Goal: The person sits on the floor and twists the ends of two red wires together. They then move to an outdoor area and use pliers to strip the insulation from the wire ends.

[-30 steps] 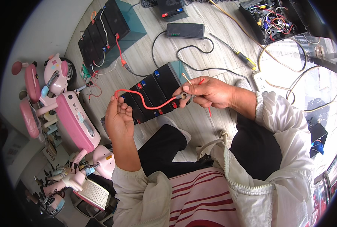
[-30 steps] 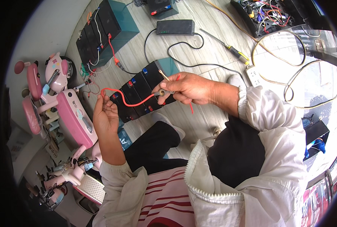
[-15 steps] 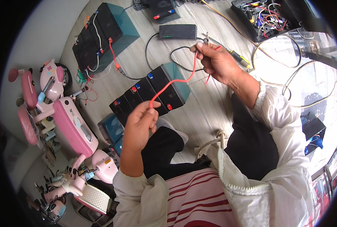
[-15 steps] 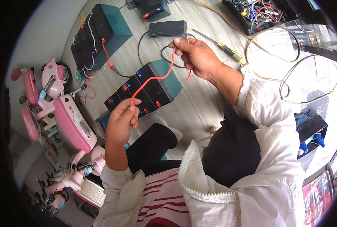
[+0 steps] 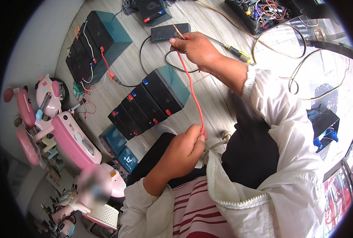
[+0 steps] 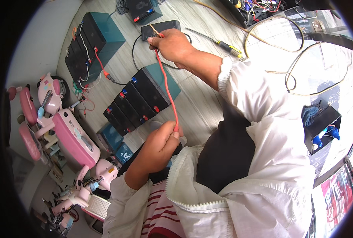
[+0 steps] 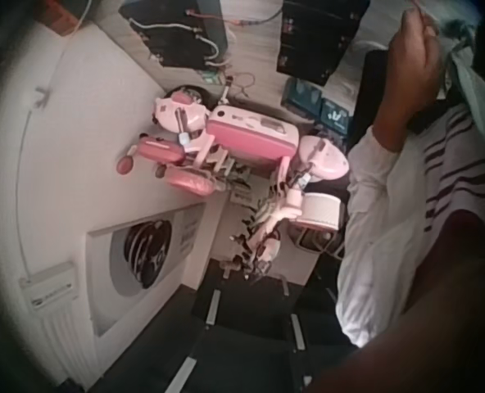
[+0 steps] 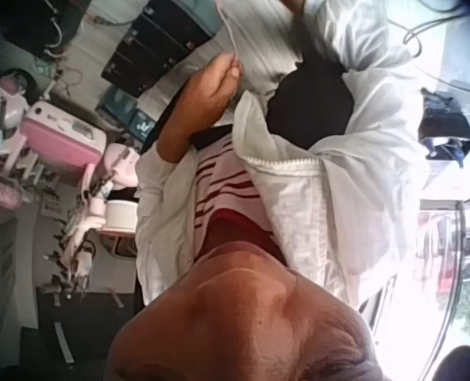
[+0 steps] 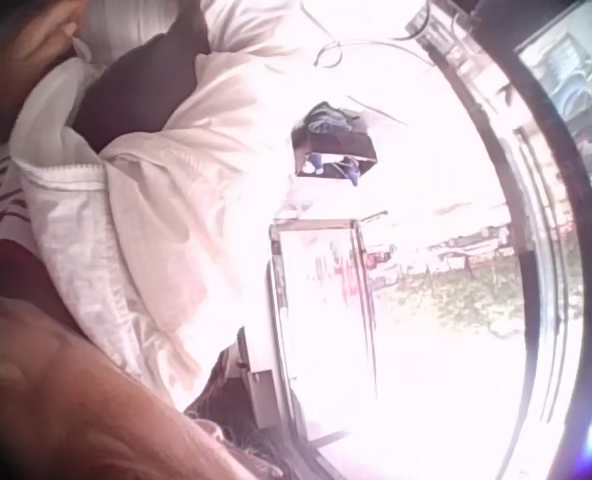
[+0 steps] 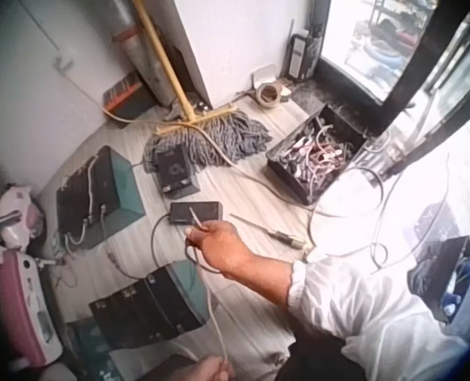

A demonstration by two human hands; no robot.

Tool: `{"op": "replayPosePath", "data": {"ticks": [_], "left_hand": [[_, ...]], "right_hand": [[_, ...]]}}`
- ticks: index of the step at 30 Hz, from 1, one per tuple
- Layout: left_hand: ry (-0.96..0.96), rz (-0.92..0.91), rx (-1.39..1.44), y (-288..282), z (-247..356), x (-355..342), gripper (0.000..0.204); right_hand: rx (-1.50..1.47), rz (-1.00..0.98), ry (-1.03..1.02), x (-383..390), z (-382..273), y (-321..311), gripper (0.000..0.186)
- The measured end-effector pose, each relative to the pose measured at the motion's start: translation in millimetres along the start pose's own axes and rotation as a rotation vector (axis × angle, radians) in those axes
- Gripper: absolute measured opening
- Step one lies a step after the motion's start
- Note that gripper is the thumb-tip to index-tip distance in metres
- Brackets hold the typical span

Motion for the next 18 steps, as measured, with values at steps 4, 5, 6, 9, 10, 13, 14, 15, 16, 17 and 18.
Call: {"op": "replayPosePath", "data": {"ticks": [4, 5, 6, 9, 10, 13, 14, 15, 16, 17, 18], "left_hand": [[-0.138, -0.041, 0.269, 6.0, -10.6, -2.5, 0.015], [-0.186, -0.054, 0.379, 9.5, -17.1, -1.6, 0.016], [-0.108, -0.048, 0.401, 8.9, -15.9, -2.9, 0.016], [0.075, -0.082, 0.478, 7.6, -4.2, 0.8, 0.021], [0.06, -0.114, 0.511, 7.0, -3.2, 5.7, 0.023], [0.094, -0.177, 0.635, 1.2, 5.1, 25.9, 0.029], [0.142, -0.18, 0.771, -3.6, 13.4, 31.1, 0.03], [0.191, -0.183, 0.91, -10.0, 21.4, 35.7, 0.032], [0.239, -0.186, 1.046, -16.5, 29.1, 43.5, 0.034], [0.261, -0.117, 1.058, -23.0, 32.4, 51.0, 0.035], [0.276, -0.145, 1.073, -25.2, 34.4, 59.6, 0.034]], "right_hand": [[0.011, 0.007, -0.062, -15.1, -4.5, -3.5, 0.032], [0.017, 0.011, -0.053, -14.5, -5.6, -8.3, 0.033], [-0.031, -0.012, -0.114, -8.7, -19.7, -6.9, 0.033], [-0.165, -0.114, -0.158, 23.9, -61.4, -1.4, 0.032], [-0.175, -0.127, -0.187, 37.7, -76.4, 0.3, 0.032], [-0.089, -0.148, -0.308, 80.6, -115.5, 5.0, 0.031], [-0.033, -0.143, -0.351, 93.9, -126.8, 7.0, 0.031], [-0.01, -0.166, -0.388, 109.0, -138.4, 13.9, 0.031], [-0.008, -0.192, -0.409, 123.7, -148.9, 23.8, 0.03], [-0.006, -0.218, -0.43, 138.9, -159.8, 33.4, 0.029], [-0.006, -0.245, -0.451, 152.2, -169.7, 42.4, 0.028]]}}
Point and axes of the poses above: each hand's wrist, its own x-axis away from the middle knuckle, its own y-axis out of the palm, z = x × y, the point moved 10 cm from there along -x, towards the middle knuckle, and after that the axes turned 1 degree about z, right-handed, at the moved point
